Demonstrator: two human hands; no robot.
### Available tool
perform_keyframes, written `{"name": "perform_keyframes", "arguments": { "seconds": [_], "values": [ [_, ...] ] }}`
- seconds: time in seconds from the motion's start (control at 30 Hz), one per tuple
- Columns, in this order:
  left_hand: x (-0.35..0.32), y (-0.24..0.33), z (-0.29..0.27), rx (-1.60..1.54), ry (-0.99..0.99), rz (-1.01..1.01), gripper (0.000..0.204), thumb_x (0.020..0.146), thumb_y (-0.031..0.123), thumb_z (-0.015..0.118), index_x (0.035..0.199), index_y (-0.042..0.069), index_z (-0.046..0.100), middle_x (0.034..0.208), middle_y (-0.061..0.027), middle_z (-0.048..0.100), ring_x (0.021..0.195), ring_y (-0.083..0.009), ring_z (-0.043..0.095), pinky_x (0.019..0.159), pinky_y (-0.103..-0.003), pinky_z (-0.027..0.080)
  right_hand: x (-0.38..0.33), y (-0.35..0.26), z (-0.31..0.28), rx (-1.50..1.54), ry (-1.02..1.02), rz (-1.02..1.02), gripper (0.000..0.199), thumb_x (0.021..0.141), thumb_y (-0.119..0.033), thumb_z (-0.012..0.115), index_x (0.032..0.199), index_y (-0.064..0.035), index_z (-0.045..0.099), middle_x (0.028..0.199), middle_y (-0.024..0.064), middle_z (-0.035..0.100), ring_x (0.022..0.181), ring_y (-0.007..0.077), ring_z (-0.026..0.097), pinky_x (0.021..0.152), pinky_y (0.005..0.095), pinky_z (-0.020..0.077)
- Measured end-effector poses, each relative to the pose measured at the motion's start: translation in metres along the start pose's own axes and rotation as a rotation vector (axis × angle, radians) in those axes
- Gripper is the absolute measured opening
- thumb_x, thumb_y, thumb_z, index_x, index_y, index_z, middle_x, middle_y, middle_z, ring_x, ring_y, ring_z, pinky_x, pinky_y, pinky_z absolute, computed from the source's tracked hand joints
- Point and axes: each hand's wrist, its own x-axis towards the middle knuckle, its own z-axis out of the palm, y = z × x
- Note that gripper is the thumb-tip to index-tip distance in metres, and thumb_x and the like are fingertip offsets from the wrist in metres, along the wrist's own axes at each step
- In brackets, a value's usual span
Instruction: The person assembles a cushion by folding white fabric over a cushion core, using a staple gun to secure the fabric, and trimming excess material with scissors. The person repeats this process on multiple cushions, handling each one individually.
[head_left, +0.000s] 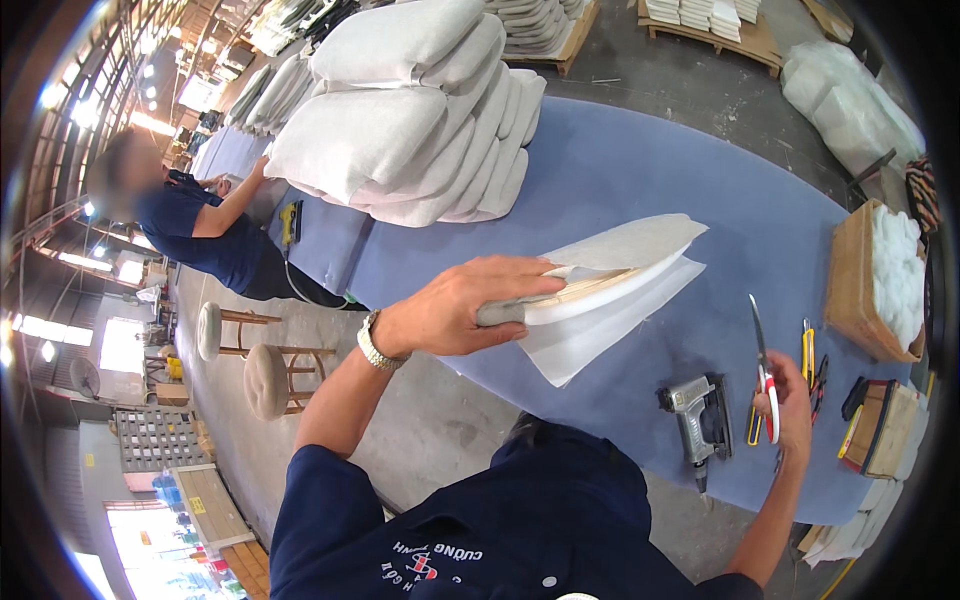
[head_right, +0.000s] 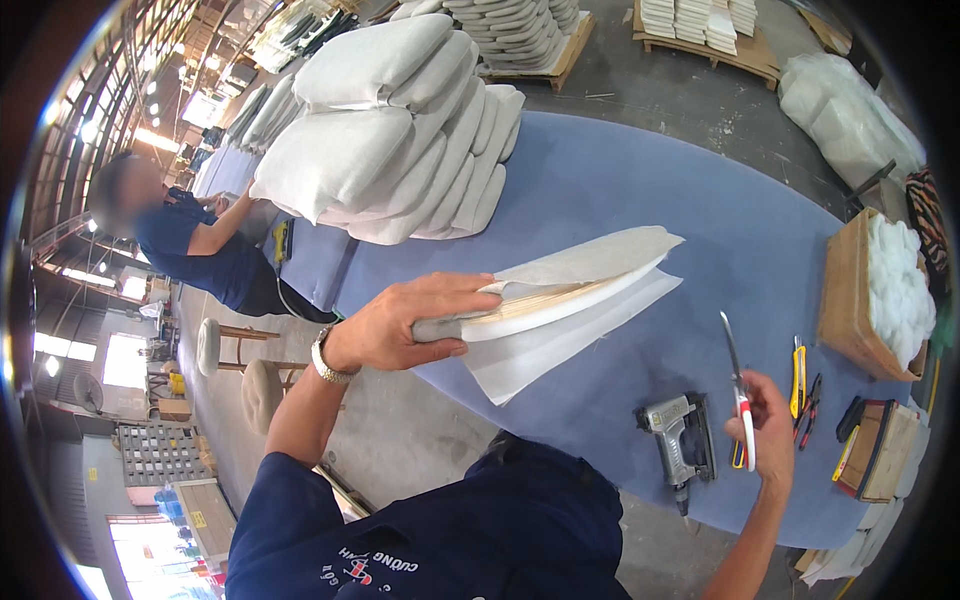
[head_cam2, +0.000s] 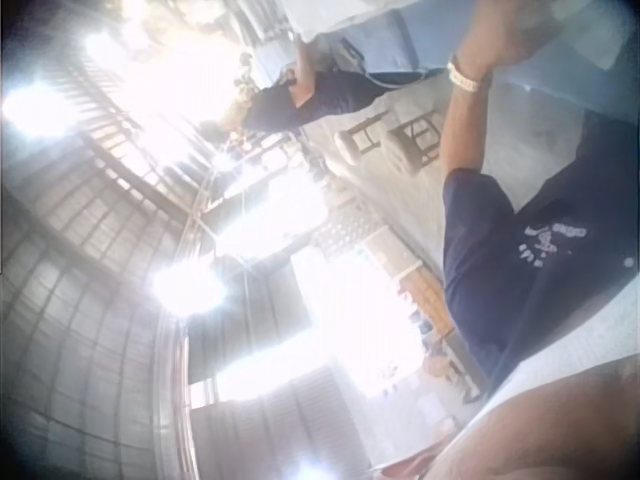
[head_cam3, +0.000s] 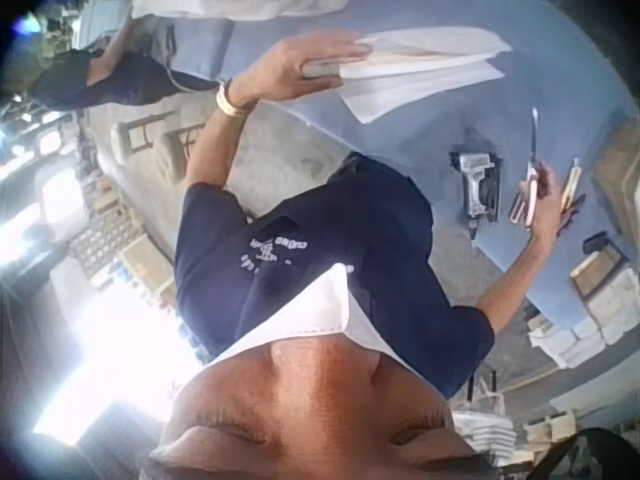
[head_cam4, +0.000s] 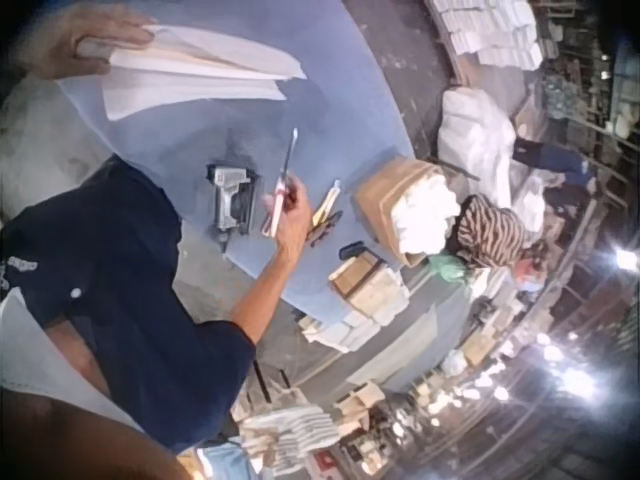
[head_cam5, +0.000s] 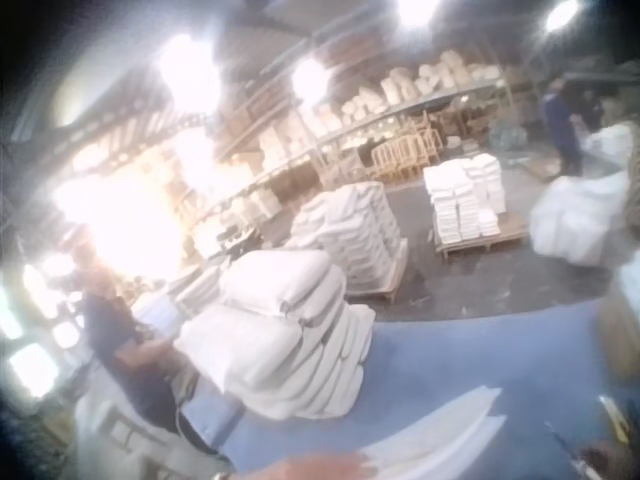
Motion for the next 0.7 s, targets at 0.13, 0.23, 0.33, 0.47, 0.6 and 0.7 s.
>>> {"name": "perform_keyframes", "arguments": {
  "seconds": [0.13, 0.23, 0.33, 0.47, 0.6, 0.7],
  "values": [
    [0.009, 0.004, 0.000, 0.019, -0.015, 0.010, 0.068, 0.082, 0.004, 0.081, 0.146, 0.013, 0.061, 0.146, -0.0134, 0.062, 0.134, -0.0338, 0.057, 0.111, -0.044, 0.049, 0.023, -0.079, 0.065, -0.194, -0.305, -0.330, 0.076, 0.056, -0.047, 0.102, 0.111, -0.0053, 0.070, 0.083, -0.0025, 0.053, 0.071, 0.0109, 0.050, 0.062, 0.0292, 0.0405],
    [0.014, 0.008, -0.001, 0.015, -0.022, 0.011, 0.069, 0.080, 0.003, 0.082, 0.146, 0.013, 0.062, 0.147, -0.0148, 0.061, 0.134, -0.0344, 0.058, 0.111, -0.043, 0.049, 0.038, -0.123, 0.099, -0.438, -0.398, -0.557, 0.067, 0.062, -0.050, 0.098, 0.107, -0.0078, 0.072, 0.082, 0.0035, 0.056, 0.075, 0.0206, 0.054, 0.066, 0.0344, 0.0431],
    [0.018, 0.012, -0.001, 0.007, -0.029, -0.009, 0.070, 0.078, 0.001, 0.084, 0.144, 0.012, 0.063, 0.147, -0.0178, 0.060, 0.134, -0.0353, 0.059, 0.111, -0.042, 0.050, 0.055, -0.137, 0.122, -0.488, -0.468, -0.621, 0.060, 0.066, -0.051, 0.095, 0.104, -0.0099, 0.072, 0.082, 0.0060, 0.057, 0.077, 0.0255, 0.056, 0.069, 0.0368, 0.0445],
    [0.018, 0.015, 0.000, 0.014, -0.023, -0.025, 0.071, 0.078, 0.002, 0.084, 0.145, 0.013, 0.062, 0.147, -0.0177, 0.060, 0.133, -0.0353, 0.059, 0.110, -0.042, 0.050, 0.065, -0.143, 0.136, -0.495, -0.556, -0.623, 0.055, 0.070, -0.051, 0.093, 0.101, -0.0112, 0.072, 0.083, 0.0072, 0.059, 0.079, 0.0268, 0.059, 0.070, 0.0384, 0.0457],
    [0.018, 0.015, 0.002, 0.011, -0.015, -0.004, 0.072, 0.078, 0.003, 0.084, 0.146, 0.013, 0.061, 0.147, -0.0174, 0.060, 0.131, -0.0356, 0.060, 0.109, -0.042, 0.051, 0.069, -0.142, 0.136, -0.509, -0.571, -0.627, 0.054, 0.071, -0.052, 0.092, 0.101, -0.0114, 0.072, 0.084, 0.0080, 0.060, 0.080, 0.0277, 0.060, 0.070, 0.0388, 0.0464],
    [0.019, 0.012, 0.003, 0.010, -0.012, 0.021, 0.072, 0.078, 0.003, 0.084, 0.146, 0.012, 0.061, 0.147, -0.0171, 0.060, 0.131, -0.0354, 0.060, 0.109, -0.042, 0.051, 0.073, -0.143, 0.134, -0.547, -0.563, -0.614, 0.055, 0.071, -0.053, 0.092, 0.101, -0.0114, 0.072, 0.085, 0.0077, 0.060, 0.080, 0.0282, 0.061, 0.071, 0.0394, 0.0472]
  ]
}}
